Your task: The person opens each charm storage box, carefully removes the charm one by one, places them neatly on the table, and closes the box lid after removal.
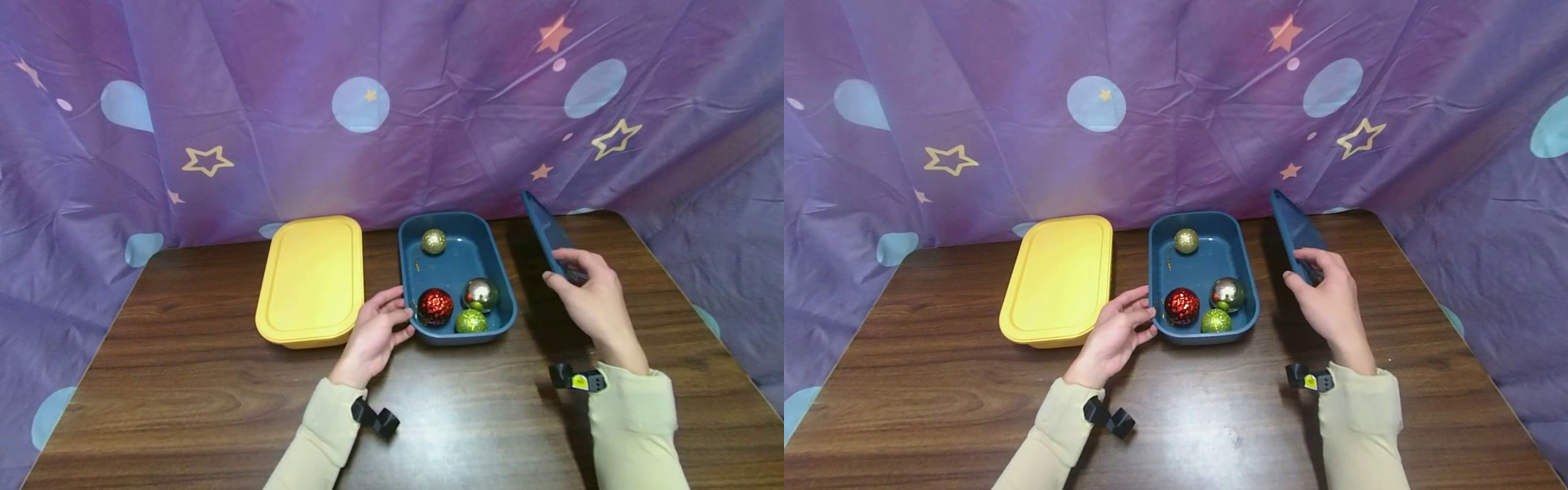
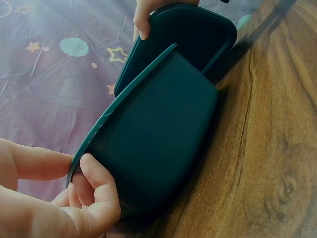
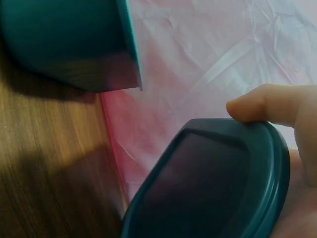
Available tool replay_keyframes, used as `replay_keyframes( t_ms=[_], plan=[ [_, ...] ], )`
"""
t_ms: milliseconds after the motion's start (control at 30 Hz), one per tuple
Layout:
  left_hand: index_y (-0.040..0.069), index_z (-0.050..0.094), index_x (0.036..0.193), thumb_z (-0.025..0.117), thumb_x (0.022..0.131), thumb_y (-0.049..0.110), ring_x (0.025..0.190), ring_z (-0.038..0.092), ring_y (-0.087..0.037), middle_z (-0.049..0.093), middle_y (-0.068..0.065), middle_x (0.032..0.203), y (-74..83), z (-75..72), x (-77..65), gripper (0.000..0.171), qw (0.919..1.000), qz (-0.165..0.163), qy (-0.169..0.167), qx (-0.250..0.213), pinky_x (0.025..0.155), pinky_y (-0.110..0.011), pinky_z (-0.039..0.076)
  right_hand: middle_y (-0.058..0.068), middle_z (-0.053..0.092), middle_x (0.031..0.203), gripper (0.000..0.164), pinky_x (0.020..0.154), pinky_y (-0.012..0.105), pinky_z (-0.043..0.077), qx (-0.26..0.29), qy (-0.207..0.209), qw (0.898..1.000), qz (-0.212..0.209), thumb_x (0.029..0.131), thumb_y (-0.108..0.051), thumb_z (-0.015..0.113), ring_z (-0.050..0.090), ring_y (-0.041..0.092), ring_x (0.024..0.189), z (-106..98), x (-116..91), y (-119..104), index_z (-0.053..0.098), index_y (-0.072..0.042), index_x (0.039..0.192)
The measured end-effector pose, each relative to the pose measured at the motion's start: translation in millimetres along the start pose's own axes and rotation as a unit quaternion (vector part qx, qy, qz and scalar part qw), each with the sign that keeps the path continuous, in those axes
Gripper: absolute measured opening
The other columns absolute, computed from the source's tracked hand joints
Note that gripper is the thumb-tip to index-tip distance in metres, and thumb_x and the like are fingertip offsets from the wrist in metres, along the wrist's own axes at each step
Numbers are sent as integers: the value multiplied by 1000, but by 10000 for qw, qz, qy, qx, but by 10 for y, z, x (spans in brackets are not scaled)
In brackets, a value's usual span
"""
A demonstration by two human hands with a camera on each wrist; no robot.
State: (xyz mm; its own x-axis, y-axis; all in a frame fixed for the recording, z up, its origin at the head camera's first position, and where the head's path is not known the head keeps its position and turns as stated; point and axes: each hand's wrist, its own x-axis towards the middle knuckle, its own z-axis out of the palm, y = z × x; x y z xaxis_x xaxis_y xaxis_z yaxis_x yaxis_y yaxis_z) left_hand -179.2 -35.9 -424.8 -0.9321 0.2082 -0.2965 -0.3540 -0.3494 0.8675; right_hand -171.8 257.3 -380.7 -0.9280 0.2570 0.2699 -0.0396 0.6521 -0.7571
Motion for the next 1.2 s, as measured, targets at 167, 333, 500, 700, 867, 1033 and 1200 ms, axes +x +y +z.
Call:
replay_keyframes(
  t_ms=[167,333,500,700,867,1033,1200],
  plan=[
    [-2,40,141,52,88,-9,81,53,-12,49,-3,98,7,4,1,54,10000,-24,23,-11,68,-22,52,29,54,123,37,89,46,37,-239,-152,9995,-134,85,-12,66,49,40,111,20,5,27,62,1,119],
    [-2,41,141,52,88,-9,80,53,-11,49,-4,99,8,6,0,55,10000,-38,27,-12,67,-21,52,30,52,126,36,94,58,33,-286,-222,9990,-246,84,-12,66,43,50,117,42,8,47,62,2,117],
    [-3,40,141,52,88,-9,79,53,-11,49,-3,98,5,4,3,54,10000,-15,16,-21,67,-22,52,30,53,126,35,95,60,32,-383,-380,9977,-413,83,-10,67,41,52,117,75,13,81,62,2,115],
    [-3,40,140,52,89,-9,79,54,-11,49,-4,98,-6,-5,8,53,10000,9,-35,-25,67,-22,52,31,53,126,34,98,61,30,-453,-552,9955,-626,79,-7,69,41,51,119,122,13,132,63,4,111],
    [-4,39,140,52,88,-9,79,54,-11,49,-4,98,-10,-7,8,54,10000,24,-40,-43,67,-22,52,33,49,128,35,97,62,29,-567,-745,9940,-565,79,-7,69,37,54,119,146,2,132,62,5,111],
    [-3,40,141,52,88,-9,80,54,-11,49,-4,98,-6,-4,10,54,10000,-22,-17,-56,68,-22,52,35,48,128,35,97,62,28,-630,-849,9929,-541,78,-6,70,36,54,119,162,-7,137,62,6,110],
    [-3,40,140,52,88,-9,80,54,-11,50,-4,98,-11,-10,12,54,10000,-6,-16,-52,67,-22,53,35,49,126,34,98,62,26,-699,-937,9913,-600,77,-5,70,36,53,120,181,-3,160,62,6,108]
  ],
)
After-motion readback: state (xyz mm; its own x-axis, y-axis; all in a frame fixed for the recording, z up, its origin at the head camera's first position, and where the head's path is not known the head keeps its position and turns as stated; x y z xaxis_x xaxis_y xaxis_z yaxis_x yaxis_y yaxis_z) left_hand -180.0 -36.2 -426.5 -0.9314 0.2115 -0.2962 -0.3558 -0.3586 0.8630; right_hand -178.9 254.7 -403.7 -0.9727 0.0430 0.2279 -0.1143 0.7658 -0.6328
